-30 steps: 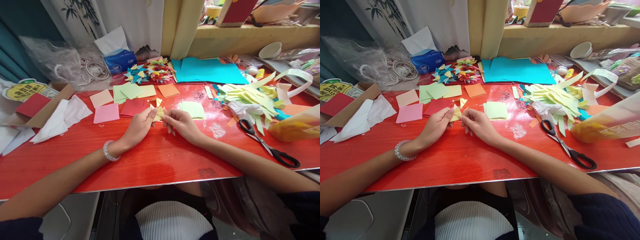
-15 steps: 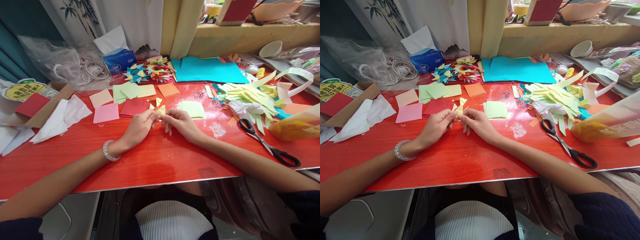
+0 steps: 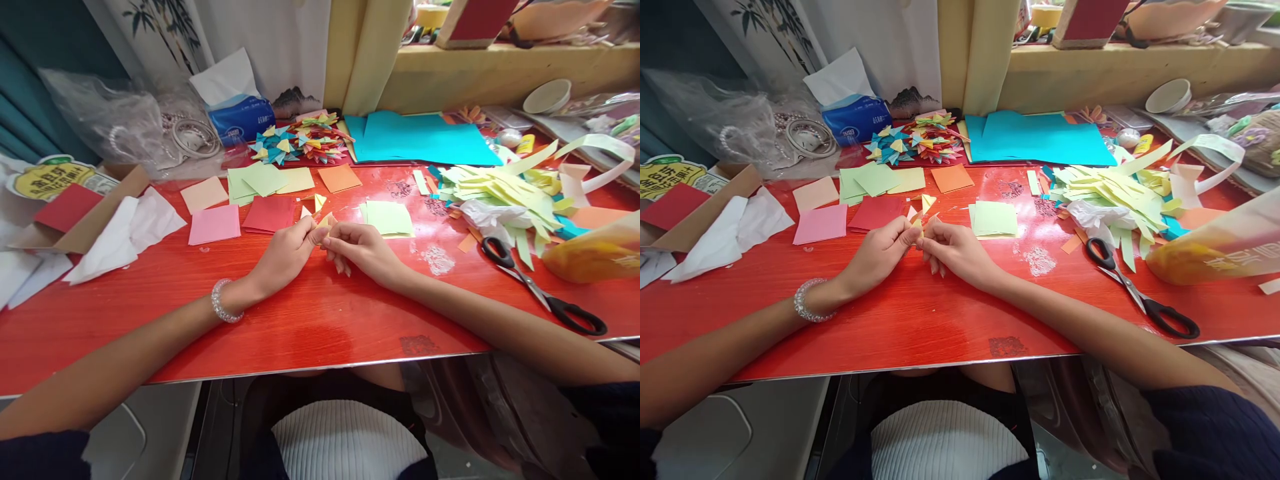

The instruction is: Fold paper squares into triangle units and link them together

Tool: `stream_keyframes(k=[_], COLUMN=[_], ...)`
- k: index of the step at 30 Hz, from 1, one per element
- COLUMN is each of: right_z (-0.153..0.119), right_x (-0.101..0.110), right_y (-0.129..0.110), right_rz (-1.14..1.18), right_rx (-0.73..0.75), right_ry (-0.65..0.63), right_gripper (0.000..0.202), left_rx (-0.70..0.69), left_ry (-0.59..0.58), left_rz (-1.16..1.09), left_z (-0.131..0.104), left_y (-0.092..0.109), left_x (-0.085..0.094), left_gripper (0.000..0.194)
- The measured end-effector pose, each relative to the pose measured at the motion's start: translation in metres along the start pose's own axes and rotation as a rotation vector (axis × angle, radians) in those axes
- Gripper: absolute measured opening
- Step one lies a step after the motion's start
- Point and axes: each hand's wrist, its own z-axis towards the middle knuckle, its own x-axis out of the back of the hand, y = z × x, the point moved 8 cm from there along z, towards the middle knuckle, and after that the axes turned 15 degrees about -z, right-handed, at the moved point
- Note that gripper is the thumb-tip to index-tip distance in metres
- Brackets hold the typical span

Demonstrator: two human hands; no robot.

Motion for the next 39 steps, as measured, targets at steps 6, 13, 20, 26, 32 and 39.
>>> stream_keyframes(k=[6,13,20,26,32,39], right_z=[-0.005,-0.003,-0.002,0.002,0.008,0.034], right_x=[0.000,0.000,-0.002,0.007,0.034,0.087], right_y=[-0.005,-0.005,-0.003,0.002,-0.005,0.023], right_rz=[-0.089,-0.170,-0.021,0.012,-0.132,-0.613], right_rx=[0.022,0.038,0.012,0.025,0.056,-0.119], right_ry=[0.044,0.027,-0.004,0.084,0.175,0.264], right_gripper=[0.031,0.029,0.031,0.032,0.033,0.037], left_rx=[-0.103,-0.036,-0.032,-0.028,0.043,0.066], left_ry=[0.037,0.047,0.072,0.031,0.151,0.188], left_rz=[0.065,0.009,-0.007,0.040,-0.217,-0.281], left_z=[-0.003,-0.003,0.000,0.004,0.005,0.013], left_y=[0.010,0.004,0.004,-0.001,-0.010,-0.018], left_x=[-0.001,-0.002,0.004,0.007,0.017,0.022], left_gripper=[0.025,0.029,0.029,0.031,0.036,0.035])
